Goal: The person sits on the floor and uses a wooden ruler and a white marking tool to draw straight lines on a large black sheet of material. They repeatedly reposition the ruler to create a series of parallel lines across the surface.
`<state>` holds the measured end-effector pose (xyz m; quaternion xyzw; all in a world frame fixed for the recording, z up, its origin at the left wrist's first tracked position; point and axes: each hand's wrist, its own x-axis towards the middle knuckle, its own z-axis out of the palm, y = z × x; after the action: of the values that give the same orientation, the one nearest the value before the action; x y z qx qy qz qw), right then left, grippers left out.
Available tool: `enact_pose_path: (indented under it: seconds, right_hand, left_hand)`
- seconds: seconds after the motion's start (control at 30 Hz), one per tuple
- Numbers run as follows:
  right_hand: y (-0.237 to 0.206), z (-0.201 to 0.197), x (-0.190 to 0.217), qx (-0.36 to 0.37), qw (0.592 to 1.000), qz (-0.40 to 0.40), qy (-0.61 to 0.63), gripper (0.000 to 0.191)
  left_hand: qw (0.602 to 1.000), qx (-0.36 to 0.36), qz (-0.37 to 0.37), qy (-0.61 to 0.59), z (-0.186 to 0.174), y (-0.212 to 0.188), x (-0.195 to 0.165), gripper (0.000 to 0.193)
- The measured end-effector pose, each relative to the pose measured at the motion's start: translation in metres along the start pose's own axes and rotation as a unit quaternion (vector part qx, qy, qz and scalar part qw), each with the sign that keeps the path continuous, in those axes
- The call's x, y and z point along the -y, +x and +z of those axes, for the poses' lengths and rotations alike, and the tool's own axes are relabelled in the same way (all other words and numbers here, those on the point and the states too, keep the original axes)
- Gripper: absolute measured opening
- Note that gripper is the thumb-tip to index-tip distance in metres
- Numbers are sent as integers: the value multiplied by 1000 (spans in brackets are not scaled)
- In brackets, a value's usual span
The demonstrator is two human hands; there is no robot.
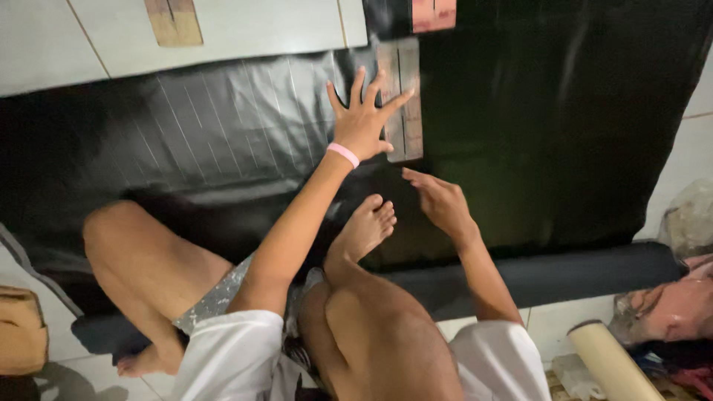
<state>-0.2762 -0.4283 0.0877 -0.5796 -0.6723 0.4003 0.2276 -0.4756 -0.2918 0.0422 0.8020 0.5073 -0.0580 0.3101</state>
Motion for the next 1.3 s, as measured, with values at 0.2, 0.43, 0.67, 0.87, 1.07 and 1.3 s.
enact_pose_path:
  seconds: [0.2,0.43,0.67,0.87,1.07,1.3]
  right_hand:
    - [-1,-13,-15,-33,994,-24,-97,28]
    - [33,-25,-36,-122,992,-26,-30,23]
    - [131,-6,-34,-85,972,-152,-156,34]
    - [44,-27,-9,64,960,-192,-194,22]
    - [26,-31,-25,-109,993,18,-26,23]
    - [11,-35,-38,-178,972,132,77,28]
  left_hand:
    - [1000,2,-3,1,4,-1,0,121]
    - [1000,6,-7,-2,5,2,2,133]
    - [1000,-22,-14,7,8,-6,10,140]
    - [996,-84,37,-1,11,-7,20,131]
    - [995,-71,73,-16,15,-2,12,113]
    - [995,-68,73,-16,25,29,-28,108]
